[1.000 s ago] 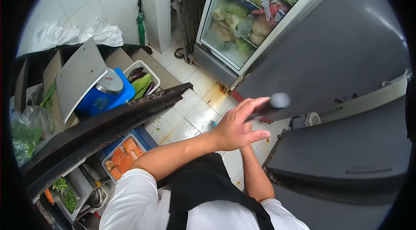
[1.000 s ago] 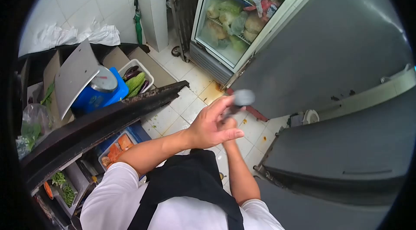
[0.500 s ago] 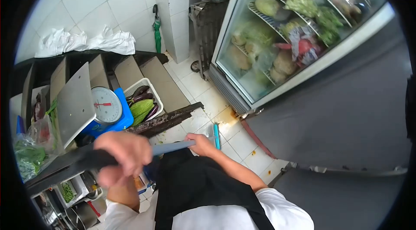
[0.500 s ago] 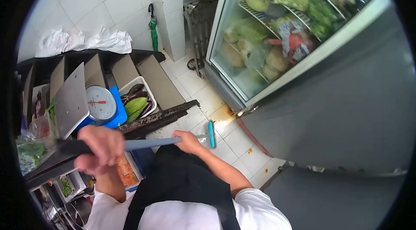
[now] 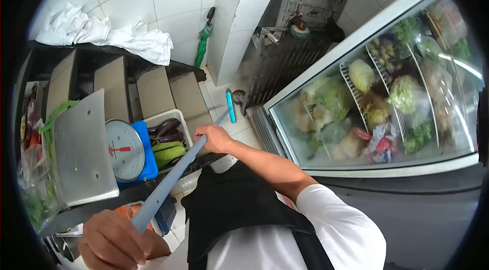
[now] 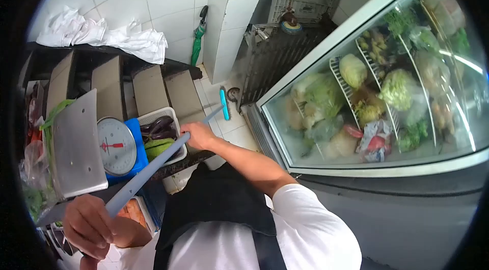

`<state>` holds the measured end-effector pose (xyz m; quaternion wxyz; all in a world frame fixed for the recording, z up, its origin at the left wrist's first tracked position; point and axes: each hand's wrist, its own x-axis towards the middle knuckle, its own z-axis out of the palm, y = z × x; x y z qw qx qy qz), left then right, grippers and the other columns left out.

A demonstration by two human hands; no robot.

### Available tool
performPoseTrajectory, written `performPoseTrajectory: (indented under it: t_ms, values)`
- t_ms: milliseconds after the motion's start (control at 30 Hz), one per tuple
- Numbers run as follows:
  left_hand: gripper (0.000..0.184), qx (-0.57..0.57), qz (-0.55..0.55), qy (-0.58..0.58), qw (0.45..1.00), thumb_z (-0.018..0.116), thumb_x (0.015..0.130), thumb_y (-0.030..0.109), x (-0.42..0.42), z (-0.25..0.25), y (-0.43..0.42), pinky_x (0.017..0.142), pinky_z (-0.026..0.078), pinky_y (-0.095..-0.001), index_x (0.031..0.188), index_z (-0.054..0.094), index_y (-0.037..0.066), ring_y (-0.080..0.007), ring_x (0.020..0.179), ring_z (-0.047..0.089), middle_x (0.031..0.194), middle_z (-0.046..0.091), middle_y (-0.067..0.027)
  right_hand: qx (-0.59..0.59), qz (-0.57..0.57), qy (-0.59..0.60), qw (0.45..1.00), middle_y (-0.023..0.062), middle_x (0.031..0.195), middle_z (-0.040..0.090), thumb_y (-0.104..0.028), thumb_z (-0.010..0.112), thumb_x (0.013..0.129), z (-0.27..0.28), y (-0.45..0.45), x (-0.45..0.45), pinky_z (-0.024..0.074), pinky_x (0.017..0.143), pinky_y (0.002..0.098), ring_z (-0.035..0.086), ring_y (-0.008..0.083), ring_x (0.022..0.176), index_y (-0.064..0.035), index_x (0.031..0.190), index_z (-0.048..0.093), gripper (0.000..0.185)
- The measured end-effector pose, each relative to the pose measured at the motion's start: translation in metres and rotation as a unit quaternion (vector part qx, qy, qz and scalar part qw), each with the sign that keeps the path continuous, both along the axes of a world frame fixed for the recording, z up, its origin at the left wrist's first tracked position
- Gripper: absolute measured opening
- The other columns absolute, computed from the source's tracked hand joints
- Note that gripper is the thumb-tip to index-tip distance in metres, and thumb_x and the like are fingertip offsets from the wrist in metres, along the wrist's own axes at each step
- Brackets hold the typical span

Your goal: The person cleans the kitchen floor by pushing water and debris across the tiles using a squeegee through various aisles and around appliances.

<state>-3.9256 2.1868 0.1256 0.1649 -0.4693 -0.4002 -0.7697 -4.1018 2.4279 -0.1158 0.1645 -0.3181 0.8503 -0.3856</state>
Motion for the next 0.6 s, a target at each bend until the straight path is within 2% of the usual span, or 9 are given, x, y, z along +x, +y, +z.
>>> performPoseTrajectory:
  t_ms: [33, 67, 167, 200, 233, 333, 433, 500, 600]
  values:
    - [0.030, -0.043, 0.016, -0.007, 0.999, 0.089, 0.076, 0.032, -0.011, -0.001, 0.000, 0.055, 0.057, -0.0222, 0.066, 0.070, 0.011, -0.0085, 0.053, 0.061, 0.060, 0.061, 0.0011, 0.001, 0.002, -0.002, 1.000, 0.0137, 0.089, 0.067, -0.006, 0.064, 0.079, -0.001, -0.003, -0.014, 0.0504, 0.078, 0.0452, 0.064, 0.0380, 0.091, -0.0070, 0.089, 0.065, 0.010]
    - [0.035, -0.013, 0.084, -0.061, 0.994, 0.087, 0.078, 0.039, -0.012, -0.002, 0.012, 0.058, 0.055, -0.0237, 0.065, 0.067, 0.013, -0.0079, 0.054, 0.060, 0.060, 0.060, 0.0027, -0.012, -0.017, 0.013, 1.000, 0.0154, 0.089, 0.068, -0.005, 0.063, 0.079, -0.004, -0.006, -0.027, 0.0502, 0.077, 0.0472, 0.063, 0.0402, 0.090, -0.0067, 0.088, 0.066, 0.010]
    - [0.039, -0.016, 0.209, -0.110, 0.972, 0.083, 0.080, 0.044, -0.038, -0.011, 0.020, 0.062, 0.052, -0.0242, 0.065, 0.061, 0.015, -0.0072, 0.054, 0.057, 0.059, 0.058, 0.0043, -0.011, -0.035, 0.029, 0.999, 0.0176, 0.088, 0.067, -0.003, 0.061, 0.078, -0.024, -0.013, -0.070, 0.0488, 0.076, 0.0503, 0.062, 0.0425, 0.090, -0.0063, 0.085, 0.065, 0.009]
    - [0.039, -0.038, 0.188, -0.115, 0.975, 0.077, 0.085, 0.044, -0.047, -0.020, 0.012, 0.071, 0.048, -0.0270, 0.066, 0.056, 0.017, -0.0075, 0.052, 0.052, 0.059, 0.055, 0.0055, -0.013, -0.051, 0.035, 0.998, 0.0177, 0.087, 0.066, -0.003, 0.061, 0.078, -0.033, -0.011, -0.084, 0.0485, 0.077, 0.0503, 0.061, 0.0424, 0.090, -0.0067, 0.085, 0.065, 0.009]
    - [0.039, -0.035, 0.194, -0.123, 0.973, 0.077, 0.085, 0.044, -0.056, -0.027, 0.014, 0.071, 0.048, -0.0270, 0.066, 0.056, 0.017, -0.0075, 0.052, 0.052, 0.059, 0.055, 0.0055, -0.015, -0.066, 0.042, 0.997, 0.0178, 0.087, 0.066, -0.002, 0.061, 0.077, -0.042, -0.010, -0.099, 0.0482, 0.077, 0.0504, 0.061, 0.0424, 0.090, -0.0071, 0.085, 0.065, 0.010]
    - [0.032, -0.021, 0.272, -0.225, 0.935, 0.064, 0.091, 0.039, -0.086, -0.044, 0.026, 0.089, 0.040, -0.0378, 0.072, 0.054, 0.016, -0.0111, 0.055, 0.050, 0.060, 0.051, 0.0047, -0.019, -0.049, 0.090, 0.994, 0.0169, 0.081, 0.063, -0.006, 0.062, 0.080, -0.067, 0.000, -0.150, 0.0475, 0.075, 0.0484, 0.060, 0.0407, 0.085, -0.0075, 0.086, 0.065, 0.007]
    - [0.031, -0.002, 0.349, -0.302, 0.887, 0.062, 0.093, 0.038, -0.136, -0.076, 0.035, 0.093, 0.039, -0.0411, 0.076, 0.053, 0.014, -0.0119, 0.057, 0.050, 0.062, 0.050, 0.0023, 0.007, -0.011, 0.096, 0.995, 0.0167, 0.080, 0.063, -0.011, 0.063, 0.084, -0.096, 0.016, -0.210, 0.0476, 0.074, 0.0471, 0.061, 0.0390, 0.084, -0.0081, 0.088, 0.067, 0.006]
    - [0.028, 0.020, 0.359, -0.364, 0.859, 0.060, 0.091, 0.032, -0.169, -0.109, 0.035, 0.101, 0.040, -0.0510, 0.083, 0.053, 0.006, -0.0234, 0.076, 0.056, 0.073, 0.052, -0.0070, 0.058, -0.013, 0.077, 0.995, 0.0167, 0.082, 0.064, -0.012, 0.064, 0.082, -0.121, 0.025, -0.255, 0.0470, 0.074, 0.0479, 0.061, 0.0391, 0.086, -0.0085, 0.085, 0.067, 0.005]
    - [0.033, 0.070, 0.380, -0.453, 0.803, 0.059, 0.086, 0.028, -0.224, -0.150, 0.045, 0.105, 0.039, -0.0547, 0.093, 0.061, -0.004, -0.0348, 0.099, 0.061, 0.095, 0.062, -0.0196, 0.131, 0.025, 0.043, 0.990, 0.0168, 0.090, 0.067, -0.011, 0.065, 0.080, -0.157, 0.043, -0.310, 0.0482, 0.079, 0.0483, 0.062, 0.0389, 0.092, -0.0093, 0.085, 0.069, 0.007]
